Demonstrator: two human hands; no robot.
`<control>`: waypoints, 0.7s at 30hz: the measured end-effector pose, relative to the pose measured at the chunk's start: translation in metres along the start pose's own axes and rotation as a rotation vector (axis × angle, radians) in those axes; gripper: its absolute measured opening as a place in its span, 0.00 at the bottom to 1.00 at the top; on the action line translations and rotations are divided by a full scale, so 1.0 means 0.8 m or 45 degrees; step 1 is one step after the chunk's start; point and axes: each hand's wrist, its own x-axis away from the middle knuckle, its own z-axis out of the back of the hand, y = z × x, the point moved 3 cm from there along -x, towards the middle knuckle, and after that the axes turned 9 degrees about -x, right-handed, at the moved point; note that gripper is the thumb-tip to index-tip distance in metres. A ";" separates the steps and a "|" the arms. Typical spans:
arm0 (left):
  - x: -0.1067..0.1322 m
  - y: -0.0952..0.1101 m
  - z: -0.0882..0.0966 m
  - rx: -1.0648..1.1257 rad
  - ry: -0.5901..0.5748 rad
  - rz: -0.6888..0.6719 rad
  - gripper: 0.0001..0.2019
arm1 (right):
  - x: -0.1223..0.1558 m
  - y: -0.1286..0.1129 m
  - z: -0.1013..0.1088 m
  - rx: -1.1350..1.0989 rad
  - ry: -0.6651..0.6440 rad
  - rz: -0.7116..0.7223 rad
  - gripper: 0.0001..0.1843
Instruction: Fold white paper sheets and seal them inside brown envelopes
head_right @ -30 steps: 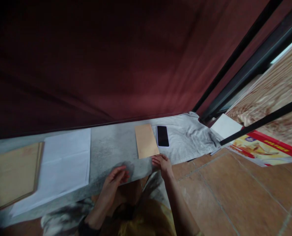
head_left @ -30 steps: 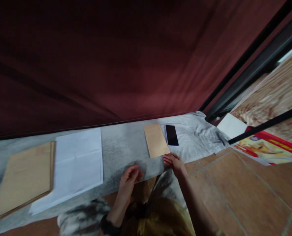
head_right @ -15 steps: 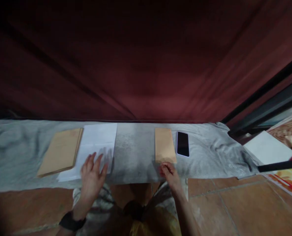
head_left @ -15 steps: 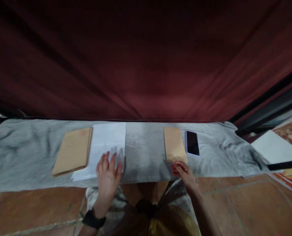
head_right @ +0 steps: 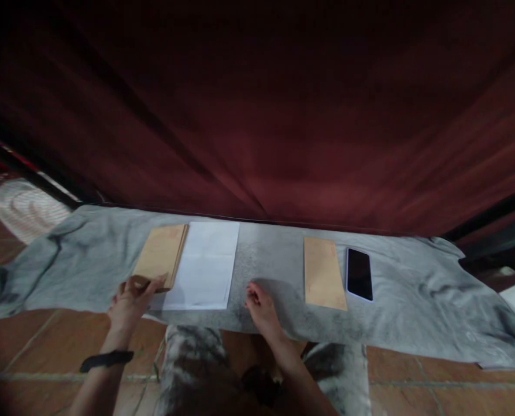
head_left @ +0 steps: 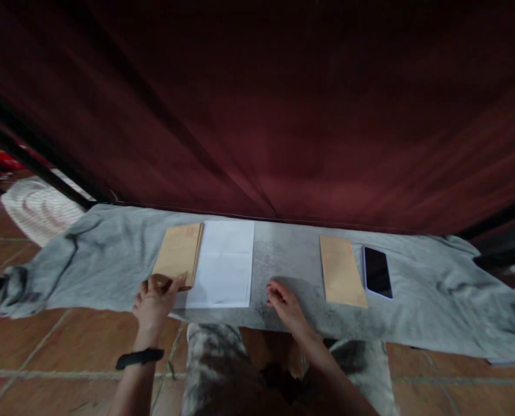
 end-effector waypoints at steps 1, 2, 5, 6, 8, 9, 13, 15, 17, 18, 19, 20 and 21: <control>-0.007 -0.004 0.001 -0.011 -0.006 0.005 0.42 | -0.008 0.001 -0.012 -0.026 0.020 -0.027 0.15; -0.015 -0.008 0.002 -0.027 -0.006 -0.006 0.43 | -0.016 0.001 -0.022 -0.024 0.046 -0.053 0.15; -0.041 -0.020 0.002 -0.026 0.034 -0.052 0.43 | -0.042 -0.003 -0.052 0.179 0.073 -0.113 0.14; -0.049 -0.024 0.001 0.028 0.035 -0.060 0.41 | -0.049 -0.007 -0.061 0.287 0.058 -0.105 0.13; -0.064 -0.032 0.001 0.203 -0.002 -0.024 0.34 | -0.063 -0.016 -0.077 0.542 0.033 -0.038 0.11; -0.070 -0.034 0.001 0.300 -0.037 -0.004 0.29 | -0.069 -0.021 -0.084 0.657 0.036 0.000 0.10; -0.084 -0.035 0.008 0.470 -0.135 -0.002 0.14 | -0.084 -0.033 -0.105 0.942 0.092 0.077 0.07; -0.089 -0.034 0.011 0.469 -0.201 -0.027 0.13 | -0.086 -0.034 -0.111 1.019 0.106 0.089 0.07; -0.094 -0.034 0.009 0.477 -0.295 -0.035 0.12 | -0.086 -0.033 -0.116 1.075 0.114 0.105 0.07; -0.097 -0.035 0.008 0.493 -0.328 -0.031 0.12 | -0.085 -0.032 -0.118 1.096 0.121 0.112 0.07; -0.101 -0.037 0.005 0.511 -0.346 -0.018 0.11 | -0.085 -0.031 -0.119 1.113 0.128 0.121 0.07; -0.104 -0.039 0.003 0.531 -0.347 0.001 0.11 | -0.084 -0.030 -0.121 1.125 0.134 0.134 0.06; -0.107 -0.041 0.000 0.555 -0.340 0.015 0.10 | -0.084 -0.030 -0.123 1.128 0.139 0.149 0.07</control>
